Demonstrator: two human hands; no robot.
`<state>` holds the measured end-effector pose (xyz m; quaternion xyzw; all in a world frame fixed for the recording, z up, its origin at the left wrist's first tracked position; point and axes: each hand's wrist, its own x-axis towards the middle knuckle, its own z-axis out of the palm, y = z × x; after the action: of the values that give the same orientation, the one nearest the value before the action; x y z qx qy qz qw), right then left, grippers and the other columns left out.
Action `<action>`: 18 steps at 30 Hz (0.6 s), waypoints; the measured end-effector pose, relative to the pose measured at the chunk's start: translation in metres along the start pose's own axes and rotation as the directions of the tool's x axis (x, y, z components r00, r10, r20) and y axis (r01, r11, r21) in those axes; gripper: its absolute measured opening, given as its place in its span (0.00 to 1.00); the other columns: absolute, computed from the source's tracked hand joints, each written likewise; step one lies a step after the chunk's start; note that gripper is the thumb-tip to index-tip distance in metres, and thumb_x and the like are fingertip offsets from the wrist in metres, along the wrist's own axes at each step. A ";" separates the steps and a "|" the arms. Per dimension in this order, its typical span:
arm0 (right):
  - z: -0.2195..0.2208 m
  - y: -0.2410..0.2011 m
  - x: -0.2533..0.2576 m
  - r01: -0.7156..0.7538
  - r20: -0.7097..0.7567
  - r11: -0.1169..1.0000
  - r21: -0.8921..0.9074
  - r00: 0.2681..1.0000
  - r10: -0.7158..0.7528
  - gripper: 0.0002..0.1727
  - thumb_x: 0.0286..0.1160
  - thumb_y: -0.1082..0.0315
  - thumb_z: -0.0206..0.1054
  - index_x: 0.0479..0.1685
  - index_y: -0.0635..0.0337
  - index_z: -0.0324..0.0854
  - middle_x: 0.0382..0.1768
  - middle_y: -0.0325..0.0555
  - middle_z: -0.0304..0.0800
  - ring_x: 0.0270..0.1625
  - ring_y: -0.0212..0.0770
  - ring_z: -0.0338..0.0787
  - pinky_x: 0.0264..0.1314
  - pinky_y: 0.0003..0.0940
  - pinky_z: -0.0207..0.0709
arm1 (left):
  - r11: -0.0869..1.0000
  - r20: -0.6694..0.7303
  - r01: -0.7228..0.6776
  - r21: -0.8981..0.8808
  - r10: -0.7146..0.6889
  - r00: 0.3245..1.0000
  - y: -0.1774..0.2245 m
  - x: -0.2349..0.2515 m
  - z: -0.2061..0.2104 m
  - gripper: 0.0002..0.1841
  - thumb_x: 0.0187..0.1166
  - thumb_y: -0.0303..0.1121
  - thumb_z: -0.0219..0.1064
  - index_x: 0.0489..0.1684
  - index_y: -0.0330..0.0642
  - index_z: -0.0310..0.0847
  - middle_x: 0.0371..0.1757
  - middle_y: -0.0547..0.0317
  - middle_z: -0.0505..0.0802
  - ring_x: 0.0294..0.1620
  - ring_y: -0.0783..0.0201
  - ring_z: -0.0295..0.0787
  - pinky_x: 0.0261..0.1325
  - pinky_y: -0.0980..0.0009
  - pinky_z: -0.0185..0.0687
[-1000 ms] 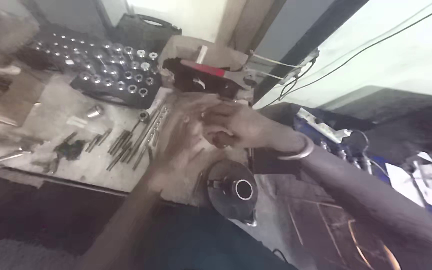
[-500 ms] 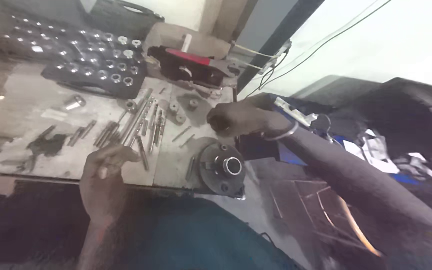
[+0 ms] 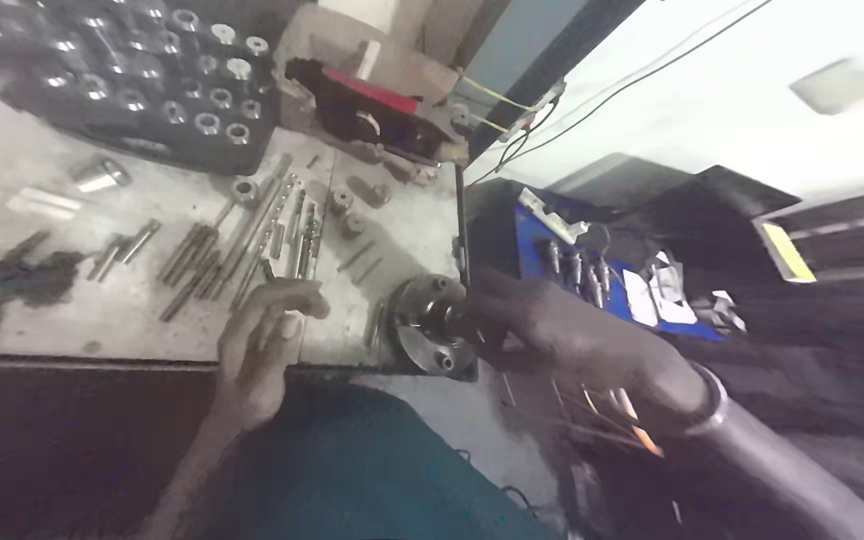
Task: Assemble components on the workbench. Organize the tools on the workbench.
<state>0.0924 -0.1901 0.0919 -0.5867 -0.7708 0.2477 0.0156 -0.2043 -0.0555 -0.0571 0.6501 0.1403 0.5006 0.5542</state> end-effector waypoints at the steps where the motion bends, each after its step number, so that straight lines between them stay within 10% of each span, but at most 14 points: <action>1: 0.003 -0.001 0.000 -0.010 -0.012 1.000 -0.009 1.000 0.009 0.28 0.64 0.56 0.78 0.66 0.53 0.84 0.54 0.56 0.85 0.45 0.49 0.90 0.44 0.47 0.87 | 1.000 0.015 -0.002 -0.005 0.002 1.000 0.000 0.001 0.002 0.21 0.92 0.54 0.49 0.60 0.55 0.84 0.50 0.69 0.94 0.51 0.69 0.92 0.59 0.70 0.88; 7: 0.010 -0.003 0.000 -0.042 -0.045 0.999 -0.021 0.998 0.041 0.26 0.69 0.54 0.76 0.68 0.49 0.83 0.64 0.59 0.81 0.44 0.47 0.91 0.39 0.44 0.88 | 1.000 0.013 0.019 0.003 -0.019 1.000 -0.006 -0.005 -0.005 0.22 0.91 0.56 0.49 0.61 0.55 0.85 0.50 0.69 0.95 0.51 0.69 0.92 0.58 0.69 0.89; 11: 0.005 -0.001 0.001 0.000 -0.022 0.996 -0.088 1.000 -0.002 0.24 0.74 0.56 0.74 0.70 0.45 0.83 0.67 0.51 0.86 0.64 0.48 0.89 0.63 0.48 0.86 | 0.999 -0.007 0.019 -0.034 -0.019 1.000 -0.007 -0.007 -0.011 0.21 0.91 0.54 0.51 0.63 0.56 0.85 0.50 0.69 0.95 0.49 0.69 0.93 0.56 0.69 0.90; 18: -0.003 -0.009 -0.002 0.079 -0.018 0.984 -0.158 0.996 -0.083 0.15 0.89 0.64 0.59 0.68 0.44 0.84 0.68 0.43 0.88 0.73 0.45 0.85 0.74 0.42 0.81 | 0.996 0.028 -0.030 0.081 0.028 0.999 -0.008 -0.012 -0.013 0.21 0.92 0.53 0.48 0.65 0.55 0.82 0.50 0.71 0.94 0.50 0.71 0.91 0.57 0.70 0.89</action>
<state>0.0860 -0.1922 0.0988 -0.5573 -0.8109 0.1783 -0.0113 -0.2173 -0.0544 -0.0712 0.6806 0.1438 0.4938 0.5217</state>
